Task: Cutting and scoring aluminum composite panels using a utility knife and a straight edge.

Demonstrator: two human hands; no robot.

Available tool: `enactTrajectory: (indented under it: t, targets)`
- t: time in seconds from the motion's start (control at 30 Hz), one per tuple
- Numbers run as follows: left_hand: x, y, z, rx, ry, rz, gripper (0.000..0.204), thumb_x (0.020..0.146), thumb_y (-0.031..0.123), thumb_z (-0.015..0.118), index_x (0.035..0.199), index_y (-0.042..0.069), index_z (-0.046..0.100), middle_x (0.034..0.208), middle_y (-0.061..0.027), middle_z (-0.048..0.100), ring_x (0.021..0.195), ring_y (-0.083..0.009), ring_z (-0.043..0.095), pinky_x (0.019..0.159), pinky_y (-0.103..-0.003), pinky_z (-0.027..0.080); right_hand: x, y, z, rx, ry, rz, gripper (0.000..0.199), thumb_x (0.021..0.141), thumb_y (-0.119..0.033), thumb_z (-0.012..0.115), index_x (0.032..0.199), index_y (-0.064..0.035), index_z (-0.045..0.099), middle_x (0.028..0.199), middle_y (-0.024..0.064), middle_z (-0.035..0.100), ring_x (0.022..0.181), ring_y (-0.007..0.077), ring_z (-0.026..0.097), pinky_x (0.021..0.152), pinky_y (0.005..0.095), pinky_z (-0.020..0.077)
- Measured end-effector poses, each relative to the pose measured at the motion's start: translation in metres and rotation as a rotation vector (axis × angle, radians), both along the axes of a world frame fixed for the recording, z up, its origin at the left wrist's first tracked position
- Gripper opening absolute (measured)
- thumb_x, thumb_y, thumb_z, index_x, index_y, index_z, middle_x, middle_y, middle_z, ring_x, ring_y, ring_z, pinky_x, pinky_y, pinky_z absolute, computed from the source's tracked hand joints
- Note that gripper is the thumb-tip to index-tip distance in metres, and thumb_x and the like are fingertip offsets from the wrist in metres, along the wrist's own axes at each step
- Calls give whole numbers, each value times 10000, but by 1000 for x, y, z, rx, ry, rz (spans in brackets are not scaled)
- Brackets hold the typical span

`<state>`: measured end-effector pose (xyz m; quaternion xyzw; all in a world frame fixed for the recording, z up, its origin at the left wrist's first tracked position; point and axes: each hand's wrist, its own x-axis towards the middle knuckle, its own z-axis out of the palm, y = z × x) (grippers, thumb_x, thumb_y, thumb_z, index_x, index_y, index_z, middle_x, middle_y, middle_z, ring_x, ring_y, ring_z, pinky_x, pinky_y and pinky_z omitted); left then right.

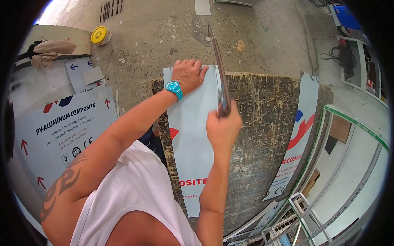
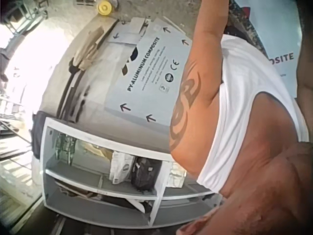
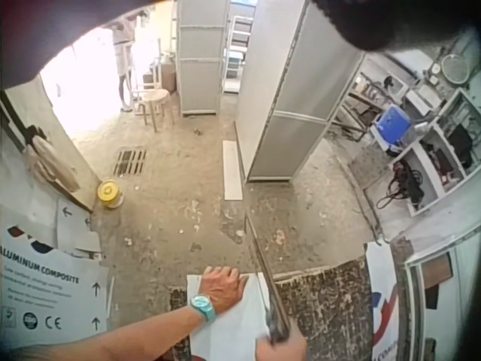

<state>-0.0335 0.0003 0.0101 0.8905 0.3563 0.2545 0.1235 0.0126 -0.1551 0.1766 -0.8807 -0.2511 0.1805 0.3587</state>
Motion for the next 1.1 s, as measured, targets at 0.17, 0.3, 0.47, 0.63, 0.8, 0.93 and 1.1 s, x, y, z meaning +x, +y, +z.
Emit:
enactTrajectory:
  t: [0.17, 0.3, 0.47, 0.63, 0.8, 0.93, 1.1]
  targets:
    - [0, -2, -3, -25, -26, 0, 279, 967, 328, 670, 798, 111, 626, 735, -59, 627, 680, -267, 608, 699, -390, 445, -51, -63, 94, -191, 61, -203, 75, 822, -8, 657, 882, -44, 629, 633, 32, 589, 539, 142, 471, 530, 289, 428]
    - [0, -3, -5, -28, -24, -4, 275, 967, 326, 670, 799, 112, 633, 734, -60, 629, 683, -270, 613, 701, -390, 447, -53, -62, 100, -163, 63, -220, 89, 802, 11, 664, 871, -34, 632, 619, 34, 574, 528, 135, 455, 507, 281, 412]
    - [-1, -5, -3, -11, -7, 6, 274, 967, 322, 671, 792, 114, 634, 744, -61, 637, 690, -273, 620, 706, -390, 451, 12, 23, -30, -19, -10, -17, 184, 770, -44, 620, 944, -18, 674, 719, 97, 651, 610, 263, 545, 623, 380, 486]
    - [2, 2, 0, -30, 20, -10, 275, 964, 322, 673, 788, 115, 634, 752, -63, 645, 696, -273, 626, 711, -390, 452, 20, 21, -36, 33, -54, 46, 204, 756, -43, 623, 952, -21, 673, 736, 104, 664, 622, 269, 556, 625, 380, 491]
    - [0, 0, -1, -6, -14, 11, 270, 961, 325, 675, 794, 116, 639, 755, -66, 646, 687, -273, 623, 708, -394, 455, -39, -54, 65, -156, 35, -149, 86, 815, -14, 654, 896, -36, 637, 667, 42, 593, 560, 171, 471, 545, 314, 437]
    - [-1, -1, -3, -36, -20, -6, 264, 959, 327, 678, 803, 116, 648, 757, -69, 646, 679, -273, 623, 705, -392, 458, -66, -88, 113, -144, 84, -242, 96, 804, 35, 671, 833, -39, 617, 600, 5, 555, 509, 120, 435, 496, 262, 394]
    - [-1, -1, -2, -40, 53, -12, 262, 959, 330, 681, 809, 117, 656, 764, -66, 648, 679, -270, 630, 702, -386, 460, -15, -31, 8, -120, 33, -81, 179, 801, -29, 631, 972, -34, 683, 700, 54, 623, 601, 173, 520, 572, 319, 450]
